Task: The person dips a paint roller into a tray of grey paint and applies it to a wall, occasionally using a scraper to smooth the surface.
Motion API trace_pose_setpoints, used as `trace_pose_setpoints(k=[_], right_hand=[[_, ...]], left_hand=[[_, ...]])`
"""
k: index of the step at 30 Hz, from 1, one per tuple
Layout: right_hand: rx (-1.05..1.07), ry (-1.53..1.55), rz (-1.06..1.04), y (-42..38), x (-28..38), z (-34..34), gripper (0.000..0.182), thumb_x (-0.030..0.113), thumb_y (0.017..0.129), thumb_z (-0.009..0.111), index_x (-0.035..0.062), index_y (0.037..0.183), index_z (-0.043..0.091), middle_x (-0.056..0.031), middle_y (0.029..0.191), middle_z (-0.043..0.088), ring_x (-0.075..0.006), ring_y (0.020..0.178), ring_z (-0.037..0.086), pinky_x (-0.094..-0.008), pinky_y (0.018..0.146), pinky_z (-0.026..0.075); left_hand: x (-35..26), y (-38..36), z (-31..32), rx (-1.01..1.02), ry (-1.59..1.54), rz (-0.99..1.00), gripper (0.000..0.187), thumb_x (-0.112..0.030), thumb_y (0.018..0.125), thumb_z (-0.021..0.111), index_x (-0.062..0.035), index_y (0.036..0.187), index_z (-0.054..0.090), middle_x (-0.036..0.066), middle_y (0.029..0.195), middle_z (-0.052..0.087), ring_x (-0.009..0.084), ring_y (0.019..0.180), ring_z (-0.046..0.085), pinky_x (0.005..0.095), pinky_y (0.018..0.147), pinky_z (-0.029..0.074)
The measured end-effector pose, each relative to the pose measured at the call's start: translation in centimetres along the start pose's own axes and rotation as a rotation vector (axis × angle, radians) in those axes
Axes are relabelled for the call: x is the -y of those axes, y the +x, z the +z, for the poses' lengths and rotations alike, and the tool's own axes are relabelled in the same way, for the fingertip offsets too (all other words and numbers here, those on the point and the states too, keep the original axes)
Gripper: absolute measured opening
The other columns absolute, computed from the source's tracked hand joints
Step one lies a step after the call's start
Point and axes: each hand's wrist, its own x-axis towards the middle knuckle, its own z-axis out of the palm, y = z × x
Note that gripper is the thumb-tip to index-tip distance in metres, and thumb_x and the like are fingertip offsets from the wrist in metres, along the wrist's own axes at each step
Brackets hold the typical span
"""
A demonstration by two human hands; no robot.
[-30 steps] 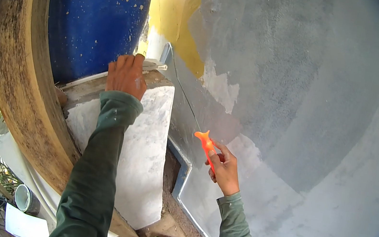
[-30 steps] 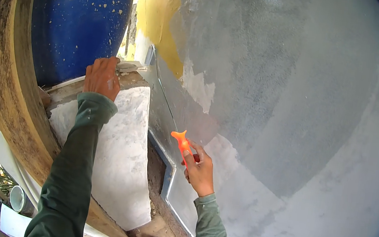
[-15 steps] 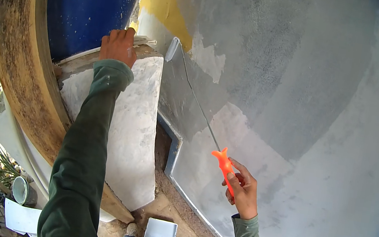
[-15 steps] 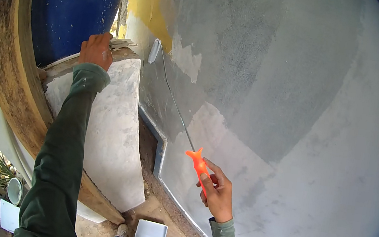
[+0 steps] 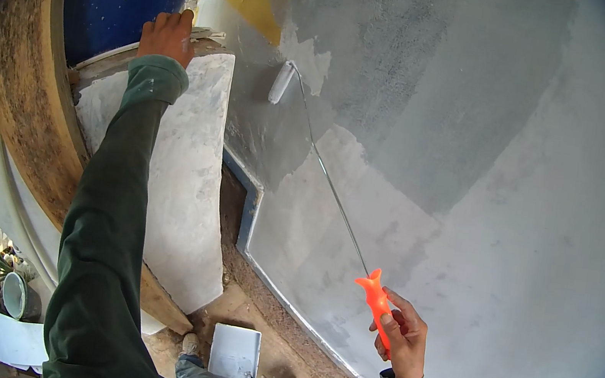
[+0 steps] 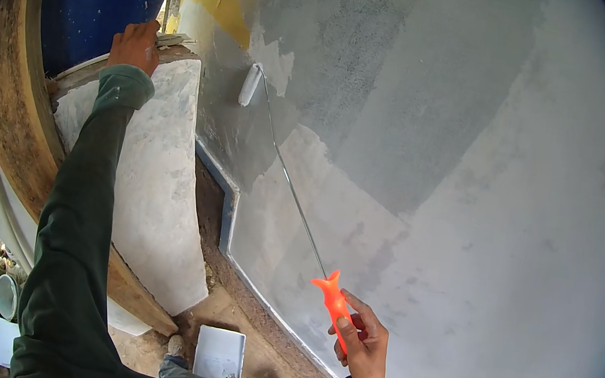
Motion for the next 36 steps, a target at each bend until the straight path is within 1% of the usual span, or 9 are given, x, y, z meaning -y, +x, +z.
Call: trace_pose_setpoints(k=[10, 13, 20, 21, 23, 29, 32, 33, 36], right_hand=[[-0.093, -0.001, 0.046, -7.8, -0.5, -5.0, 0.038, 0.013, 0.1, 0.063, -0.0019, 0.135, 0.058, -0.0103, 0.077, 0.066, -0.0049, 0.043, 0.046, -0.0223, 0.038, 0.032], [-0.131, -0.015, 0.016, -9.7, -1.2, -6.3, 0.043, 0.021, 0.098, 0.066, -0.0016, 0.134, 0.059, -0.0134, 0.072, 0.064, -0.0064, 0.039, 0.045, -0.0226, 0.036, 0.032], [-0.168, -0.013, 0.026, -13.8, -0.7, -8.1, 0.045, 0.023, 0.097, 0.067, -0.0017, 0.134, 0.059, -0.0135, 0.073, 0.065, -0.0063, 0.038, 0.044, -0.0232, 0.035, 0.03], [-0.144, 0.017, 0.045, -14.6, -0.3, -8.4, 0.053, 0.033, 0.098, 0.068, 0.0019, 0.139, 0.058, -0.0026, 0.083, 0.063, -0.0011, 0.051, 0.04, -0.0192, 0.047, 0.028], [-0.166, 0.008, 0.029, -15.4, -0.7, -8.8, 0.052, 0.033, 0.097, 0.069, 0.0019, 0.138, 0.059, -0.0024, 0.083, 0.063, -0.0014, 0.052, 0.04, -0.0194, 0.048, 0.028], [-0.182, -0.019, 0.011, -15.1, -0.4, -7.7, 0.05, 0.032, 0.097, 0.068, 0.0001, 0.135, 0.061, -0.0017, 0.085, 0.064, -0.0016, 0.053, 0.039, -0.0199, 0.049, 0.028], [-0.201, 0.043, 0.011, -13.3, -0.6, -5.4, 0.048, 0.03, 0.098, 0.068, 0.0002, 0.134, 0.061, -0.0018, 0.086, 0.064, -0.0013, 0.053, 0.039, -0.0197, 0.048, 0.028], [-0.182, 0.044, -0.04, -12.3, -1.2, -4.8, 0.046, 0.03, 0.098, 0.067, 0.0013, 0.135, 0.062, -0.0014, 0.085, 0.063, -0.0005, 0.051, 0.037, -0.0191, 0.047, 0.026], [-0.149, 0.05, 0.004, -9.8, -0.2, -2.6, 0.046, 0.032, 0.099, 0.067, 0.0025, 0.135, 0.062, -0.001, 0.084, 0.062, -0.0001, 0.049, 0.036, -0.0188, 0.045, 0.025]], left_hand=[[-0.2, 0.0, -0.2, -0.019, 0.055, 0.015, 0.031, -0.01, 0.083, 0.068, -0.0079, 0.114, 0.061, 0.008, 0.108, 0.069, 0.0281, 0.107, 0.062, 0.0454, 0.087, 0.05], [-0.2, 0.1, -0.2, -0.004, 0.059, 0.011, 0.032, -0.01, 0.083, 0.068, -0.008, 0.114, 0.061, 0.009, 0.108, 0.069, 0.0282, 0.107, 0.062, 0.0455, 0.087, 0.05], [-0.2, 0.0, -0.2, -0.009, 0.055, 0.013, 0.033, -0.009, 0.084, 0.065, -0.0073, 0.116, 0.061, 0.008, 0.109, 0.069, 0.0284, 0.107, 0.062, 0.0459, 0.088, 0.05], [-0.2, 0.1, -0.2, -0.002, 0.05, 0.014, 0.032, -0.008, 0.084, 0.065, -0.0071, 0.116, 0.061, 0.008, 0.109, 0.069, 0.0285, 0.107, 0.062, 0.046, 0.088, 0.05], [-0.2, 0.1, -0.3, 0.008, 0.053, 0.011, 0.032, -0.008, 0.084, 0.065, -0.0069, 0.116, 0.061, 0.008, 0.109, 0.069, 0.0285, 0.107, 0.062, 0.046, 0.088, 0.049], [-0.1, 0.1, -0.1, -0.025, 0.046, 0.025, 0.032, -0.008, 0.083, 0.067, -0.0077, 0.114, 0.063, 0.009, 0.108, 0.07, 0.0287, 0.106, 0.062, 0.0457, 0.088, 0.049], [-0.1, -0.1, 0.1, -0.073, 0.011, 0.028, 0.024, -0.005, 0.084, 0.063, -0.0084, 0.107, 0.059, 0.008, 0.107, 0.068, 0.03, 0.107, 0.061, 0.0465, 0.085, 0.047], [-0.1, -0.1, 0.2, -0.065, 0.015, 0.027, 0.024, -0.005, 0.084, 0.063, -0.0084, 0.107, 0.059, 0.008, 0.107, 0.068, 0.03, 0.107, 0.061, 0.0465, 0.085, 0.047], [-0.1, 0.0, 0.1, -0.063, 0.028, 0.018, 0.024, -0.005, 0.084, 0.062, -0.0082, 0.107, 0.059, 0.009, 0.107, 0.069, 0.0303, 0.105, 0.061, 0.0467, 0.084, 0.047]])
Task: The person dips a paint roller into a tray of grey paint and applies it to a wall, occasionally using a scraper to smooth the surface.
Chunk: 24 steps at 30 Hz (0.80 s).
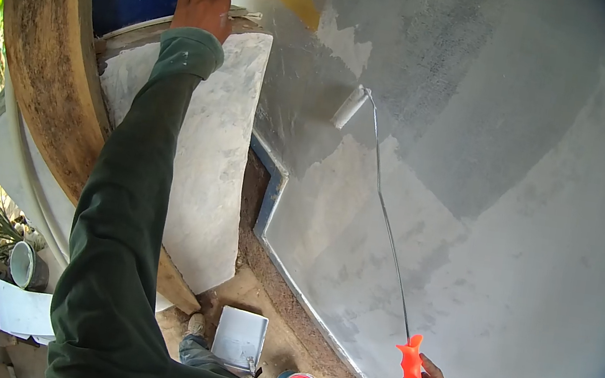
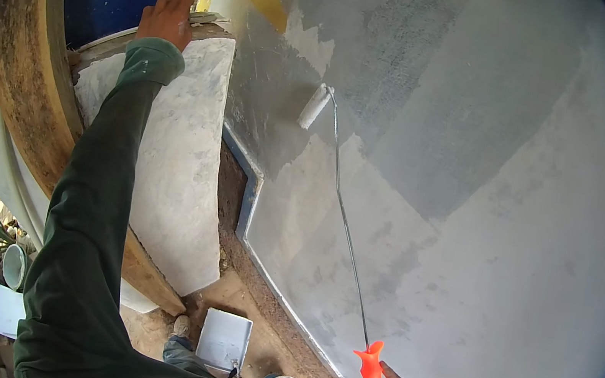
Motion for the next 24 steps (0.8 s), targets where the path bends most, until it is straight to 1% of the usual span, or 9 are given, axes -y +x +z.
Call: trace_pose_setpoints(k=[2, 4, 10, 13, 15, 21, 24], right_hand=[[0.035, -0.018, -0.006, 1.6, -0.2, 1.1, 0.048, 0.032, 0.099, 0.066, 0.0031, 0.137, 0.06, -0.0023, 0.083, 0.062, -0.0003, 0.047, 0.037, -0.0191, 0.043, 0.025], [0.004, -0.083, -0.004, 3.1, -0.1, 2.8, 0.046, 0.024, 0.098, 0.067, -0.0017, 0.135, 0.058, -0.0133, 0.075, 0.065, -0.006, 0.038, 0.042, -0.0236, 0.035, 0.029], [0.055, -0.1, -0.029, 7.3, 0.1, 6.7, 0.047, 0.024, 0.098, 0.064, -0.0014, 0.136, 0.057, -0.0111, 0.073, 0.062, -0.006, 0.038, 0.041, -0.024, 0.035, 0.028], [0.075, -0.115, -0.045, 9.2, 0.3, 8.5, 0.046, 0.024, 0.098, 0.063, -0.0013, 0.137, 0.057, -0.0106, 0.073, 0.062, -0.0058, 0.038, 0.041, -0.024, 0.035, 0.028], [0.083, -0.108, -0.001, 10.5, 0.1, 9.1, 0.041, 0.018, 0.1, 0.063, 0.0004, 0.136, 0.058, -0.009, 0.076, 0.065, -0.0051, 0.043, 0.046, -0.0227, 0.038, 0.033], [0.114, -0.101, -0.032, 13.9, 0.0, 12.6, 0.041, 0.018, 0.1, 0.062, 0.0033, 0.138, 0.058, -0.0081, 0.076, 0.064, -0.0054, 0.042, 0.044, -0.0232, 0.037, 0.032], [0.124, -0.074, -0.035, 15.0, -0.1, 14.1, 0.042, 0.018, 0.1, 0.062, 0.0026, 0.138, 0.057, -0.0081, 0.075, 0.063, -0.0056, 0.041, 0.044, -0.0233, 0.037, 0.033]], left_hand=[[0.0, -0.1, -0.1, -0.016, -0.016, 0.012, 0.024, -0.004, 0.084, 0.062, -0.0081, 0.107, 0.059, 0.009, 0.106, 0.069, 0.0304, 0.104, 0.062, 0.0464, 0.083, 0.048], [0.0, -0.1, -0.1, -0.026, -0.01, 0.012, 0.025, -0.004, 0.083, 0.062, -0.0081, 0.107, 0.06, 0.009, 0.106, 0.069, 0.0302, 0.104, 0.062, 0.0461, 0.083, 0.048], [0.1, -0.1, 0.0, -0.052, -0.019, 0.017, 0.028, -0.005, 0.082, 0.064, -0.0075, 0.11, 0.061, 0.008, 0.105, 0.07, 0.0295, 0.102, 0.062, 0.0453, 0.083, 0.048], [0.0, -0.1, -0.1, -0.012, -0.035, 0.005, 0.029, -0.005, 0.081, 0.065, -0.0076, 0.11, 0.061, 0.008, 0.103, 0.069, 0.0289, 0.102, 0.062, 0.0449, 0.083, 0.048], [-0.1, -0.1, -0.4, -0.004, -0.029, 0.004, 0.029, -0.005, 0.081, 0.065, -0.0076, 0.11, 0.061, 0.008, 0.103, 0.069, 0.0287, 0.102, 0.062, 0.0449, 0.083, 0.048], [-0.2, 0.0, -0.7, 0.014, -0.049, -0.001, 0.031, -0.005, 0.081, 0.065, -0.0084, 0.111, 0.061, 0.008, 0.101, 0.069, 0.0279, 0.102, 0.062, 0.0443, 0.083, 0.047], [-0.2, -0.1, -0.6, 0.027, -0.045, 0.002, 0.031, -0.006, 0.081, 0.065, -0.0086, 0.111, 0.061, 0.007, 0.102, 0.069, 0.0276, 0.102, 0.062, 0.044, 0.083, 0.047]])
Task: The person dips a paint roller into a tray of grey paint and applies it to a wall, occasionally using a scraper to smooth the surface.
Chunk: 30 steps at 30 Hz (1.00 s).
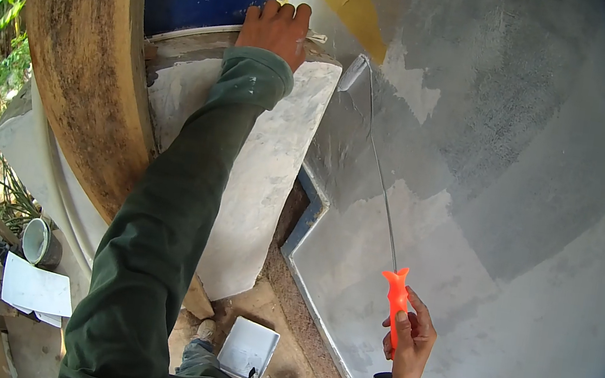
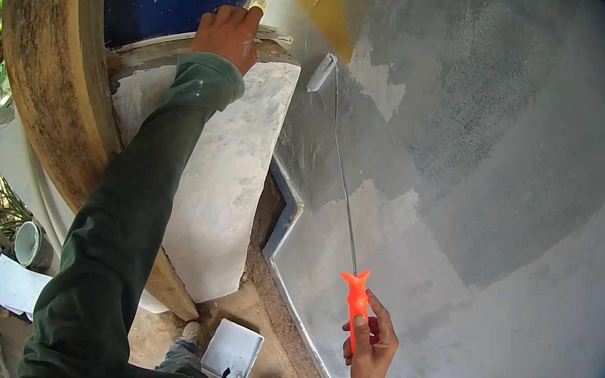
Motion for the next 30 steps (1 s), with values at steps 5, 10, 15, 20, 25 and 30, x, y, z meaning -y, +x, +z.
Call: trace_pose_setpoints(k=[5, 10, 15, 20, 25, 30], right_hand=[[-0.011, -0.002, -0.002, -2.0, -0.7, -1.3, 0.043, 0.019, 0.1, 0.062, 0.0011, 0.139, 0.057, -0.0084, 0.075, 0.063, -0.0063, 0.041, 0.045, -0.0232, 0.037, 0.032], [-0.081, -0.044, -0.001, -7.5, -1.1, -5.0, 0.047, 0.025, 0.099, 0.063, -0.0012, 0.137, 0.055, -0.0117, 0.075, 0.063, -0.0064, 0.038, 0.041, -0.0234, 0.036, 0.029], [-0.082, 0.047, 0.018, -13.1, -3.3, -8.6, 0.054, 0.032, 0.099, 0.067, 0.0033, 0.143, 0.055, -0.0056, 0.084, 0.063, -0.0021, 0.046, 0.039, -0.0194, 0.042, 0.028], [-0.143, 0.1, 0.075, -17.5, -6.5, -9.3, 0.057, 0.037, 0.098, 0.067, 0.0034, 0.142, 0.055, -0.0051, 0.085, 0.063, -0.0022, 0.047, 0.04, -0.0196, 0.043, 0.03], [-0.165, 0.221, 0.067, -18.1, -11.1, -7.1, 0.052, 0.034, 0.099, 0.066, 0.004, 0.14, 0.057, -0.0032, 0.086, 0.064, -0.0017, 0.048, 0.039, -0.0197, 0.043, 0.029], [-0.14, 0.2, 0.097, -13.6, -7.6, -4.3, 0.045, 0.022, 0.099, 0.064, 0.0, 0.138, 0.056, -0.0107, 0.077, 0.063, -0.0062, 0.041, 0.044, -0.023, 0.037, 0.032]], left_hand=[[0.0, 0.0, -0.1, 0.029, -0.006, 0.008, 0.033, -0.006, 0.08, 0.066, -0.0085, 0.113, 0.061, 0.008, 0.103, 0.069, 0.0274, 0.103, 0.061, 0.0439, 0.085, 0.047], [-0.1, 0.0, -0.5, 0.027, -0.006, 0.002, 0.033, -0.006, 0.081, 0.065, -0.0075, 0.113, 0.061, 0.009, 0.106, 0.069, 0.0286, 0.106, 0.061, 0.0449, 0.085, 0.047], [0.2, 0.1, 0.2, -0.007, 0.006, 0.006, 0.031, -0.006, 0.082, 0.064, -0.0073, 0.113, 0.061, 0.008, 0.108, 0.069, 0.0292, 0.107, 0.061, 0.0458, 0.085, 0.047], [0.2, 0.1, 0.0, 0.021, 0.007, -0.016, 0.027, -0.007, 0.085, 0.063, -0.0078, 0.112, 0.061, 0.008, 0.108, 0.069, 0.0303, 0.108, 0.061, 0.0471, 0.086, 0.047], [0.1, 0.2, -0.2, 0.098, -0.003, -0.054, 0.036, -0.007, 0.084, 0.065, -0.011, 0.119, 0.057, 0.009, 0.117, 0.068, 0.03, 0.115, 0.059, 0.0474, 0.092, 0.045], [-0.1, 0.2, -0.5, 0.116, -0.001, -0.041, 0.036, -0.007, 0.084, 0.065, -0.0109, 0.119, 0.057, 0.01, 0.116, 0.068, 0.0299, 0.115, 0.059, 0.0472, 0.092, 0.045]])
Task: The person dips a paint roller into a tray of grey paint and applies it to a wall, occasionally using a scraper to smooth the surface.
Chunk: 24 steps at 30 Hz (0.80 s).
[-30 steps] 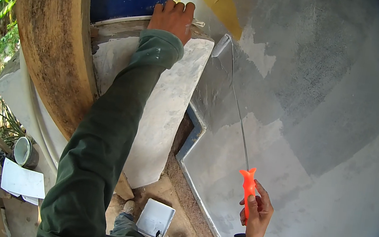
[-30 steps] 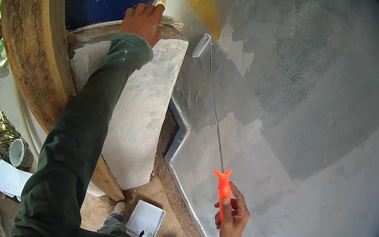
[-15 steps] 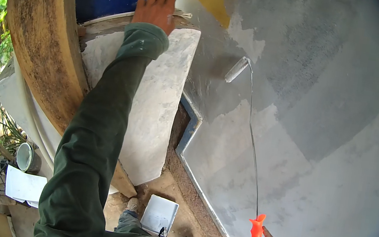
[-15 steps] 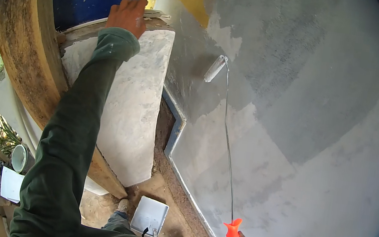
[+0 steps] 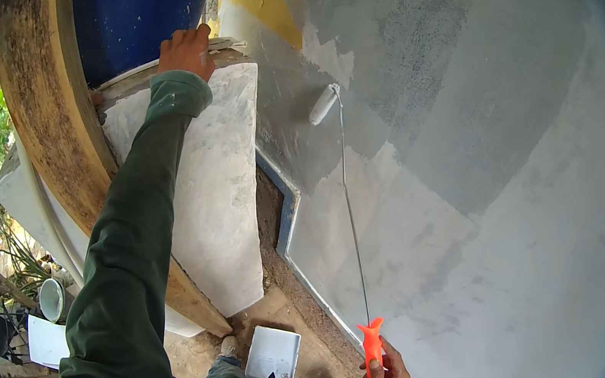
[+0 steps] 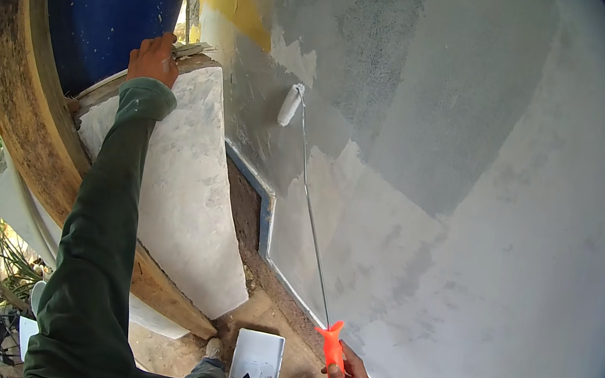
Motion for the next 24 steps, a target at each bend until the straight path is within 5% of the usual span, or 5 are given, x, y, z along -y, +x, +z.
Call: trace_pose_setpoints(k=[15, 24], right_hand=[[0.156, -0.023, -0.08, 10.7, 2.9, 9.8, 0.041, 0.019, 0.1, 0.063, 0.0045, 0.138, 0.058, -0.0032, 0.077, 0.063, -0.0049, 0.049, 0.048, -0.0218, 0.043, 0.037], [0.068, 0.009, 0.026, 3.7, 2.5, 3.9, 0.043, 0.016, 0.099, 0.064, 0.0021, 0.139, 0.056, -0.0075, 0.08, 0.065, -0.0059, 0.047, 0.048, -0.0225, 0.042, 0.036]], left_hand=[[0.0, 0.0, 0.2, -0.052, 0.011, 0.019, 0.028, -0.005, 0.083, 0.063, -0.0081, 0.11, 0.059, 0.008, 0.108, 0.068, 0.0296, 0.108, 0.06, 0.0459, 0.088, 0.046], [0.1, -0.1, 0.3, -0.066, -0.006, 0.024, 0.028, -0.005, 0.083, 0.062, -0.0081, 0.11, 0.059, 0.008, 0.108, 0.068, 0.0296, 0.107, 0.06, 0.0458, 0.088, 0.046]])
